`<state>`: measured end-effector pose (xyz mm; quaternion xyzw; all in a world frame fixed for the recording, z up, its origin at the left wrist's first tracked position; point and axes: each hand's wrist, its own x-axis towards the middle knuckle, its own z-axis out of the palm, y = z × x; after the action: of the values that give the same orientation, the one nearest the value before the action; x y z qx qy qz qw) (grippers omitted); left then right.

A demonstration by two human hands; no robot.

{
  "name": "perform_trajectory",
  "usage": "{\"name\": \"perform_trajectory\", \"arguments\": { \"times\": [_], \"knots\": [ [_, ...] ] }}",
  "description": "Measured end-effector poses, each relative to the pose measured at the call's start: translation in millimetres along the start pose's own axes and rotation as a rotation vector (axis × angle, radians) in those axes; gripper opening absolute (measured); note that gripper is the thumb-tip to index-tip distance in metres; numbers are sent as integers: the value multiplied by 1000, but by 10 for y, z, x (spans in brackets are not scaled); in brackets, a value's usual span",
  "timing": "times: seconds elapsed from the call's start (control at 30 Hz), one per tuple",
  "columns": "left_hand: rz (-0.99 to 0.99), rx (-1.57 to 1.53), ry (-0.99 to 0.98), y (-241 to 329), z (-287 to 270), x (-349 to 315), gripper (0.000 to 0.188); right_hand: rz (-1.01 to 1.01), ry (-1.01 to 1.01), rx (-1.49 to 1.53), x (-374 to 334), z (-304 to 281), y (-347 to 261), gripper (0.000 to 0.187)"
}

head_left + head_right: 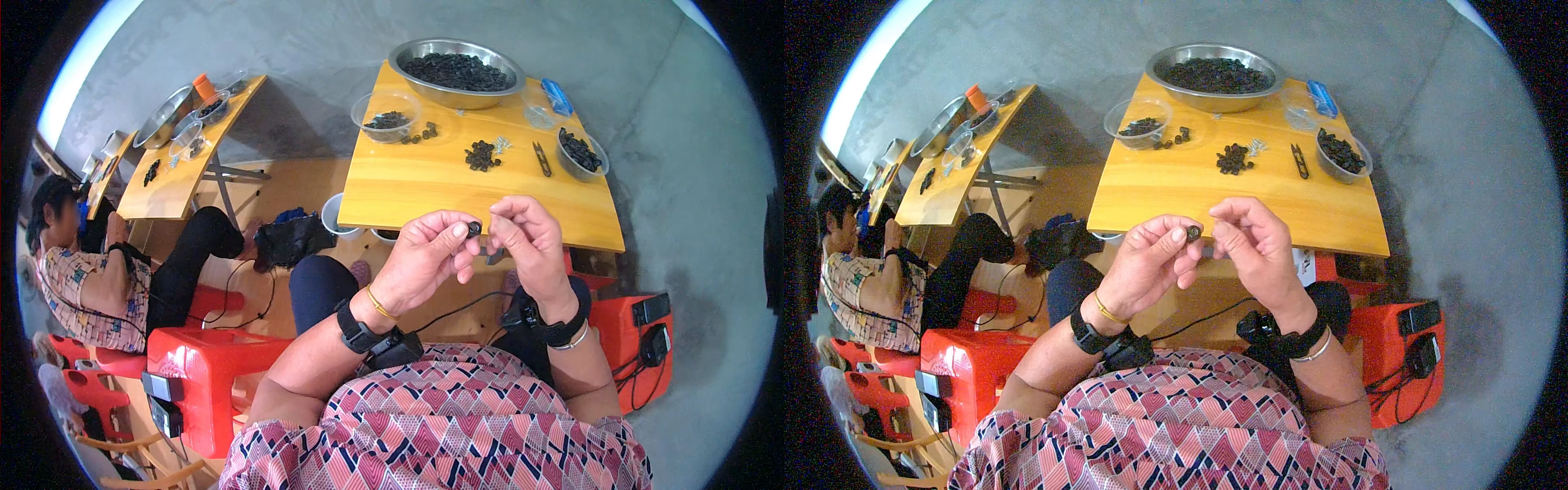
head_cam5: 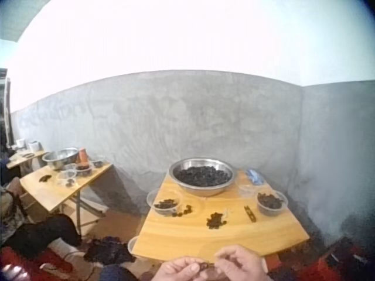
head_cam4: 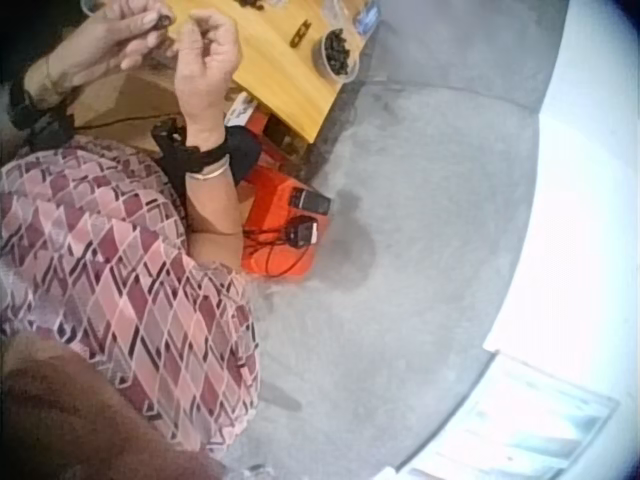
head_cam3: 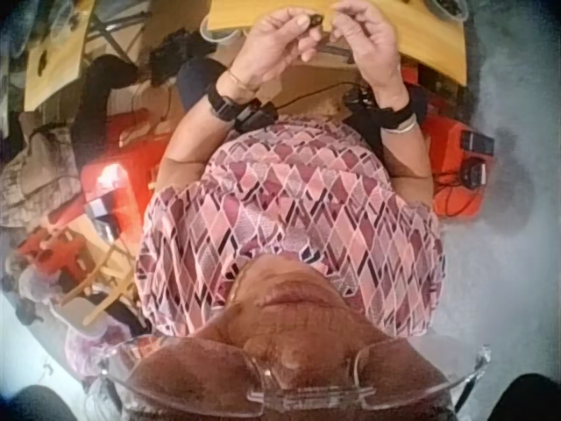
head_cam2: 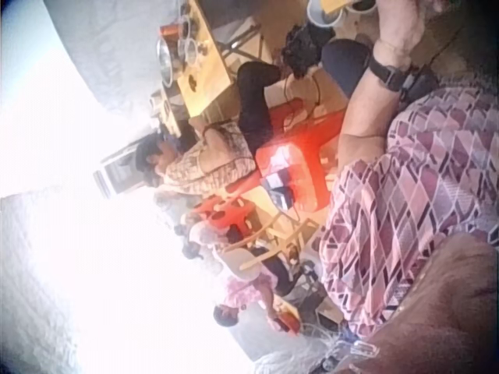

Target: Assembling small black plastic components by hand.

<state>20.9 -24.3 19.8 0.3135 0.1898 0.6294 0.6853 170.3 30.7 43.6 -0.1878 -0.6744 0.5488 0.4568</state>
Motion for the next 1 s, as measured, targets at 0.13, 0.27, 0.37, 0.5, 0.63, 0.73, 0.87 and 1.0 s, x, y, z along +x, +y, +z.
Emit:
{"name": "perform_trajectory", "arguments": {
  "times": [0.13, 0.27, 0.37, 0.5, 0.63, 0.73, 0.87, 1.0],
  "knots": [
    [-102, 93, 78, -12, -83, -19, 14, 126, -73, -70, 22, 39, 24, 9],
    [-156, 39, 104, -33, -253, 28, 13, 209, 21, -354, 206, -443, 629, 9],
    [-164, 24, 143, -31, -338, 59, 13, 259, 112, -567, 419, -906, 1015, 10],
    [-154, 24, 193, -18, -461, 95, 13, 194, 105, -870, 849, -1097, 1120, 12],
    [-177, -5, 214, 6, -560, 107, 12, 234, 14, -983, 1157, -1126, 1254, 12],
    [-172, -14, 220, 24, -602, 112, 12, 163, -115, -1030, 1290, -1135, 1324, 14],
    [-183, -5, 250, 49, -607, 114, 13, 182, -225, -1158, 1331, -1247, 1500, 14],
    [-159, -4, 251, 19, -611, 79, 13, 367, -190, -1162, 1292, -1096, 1256, 11]
  ]
}}
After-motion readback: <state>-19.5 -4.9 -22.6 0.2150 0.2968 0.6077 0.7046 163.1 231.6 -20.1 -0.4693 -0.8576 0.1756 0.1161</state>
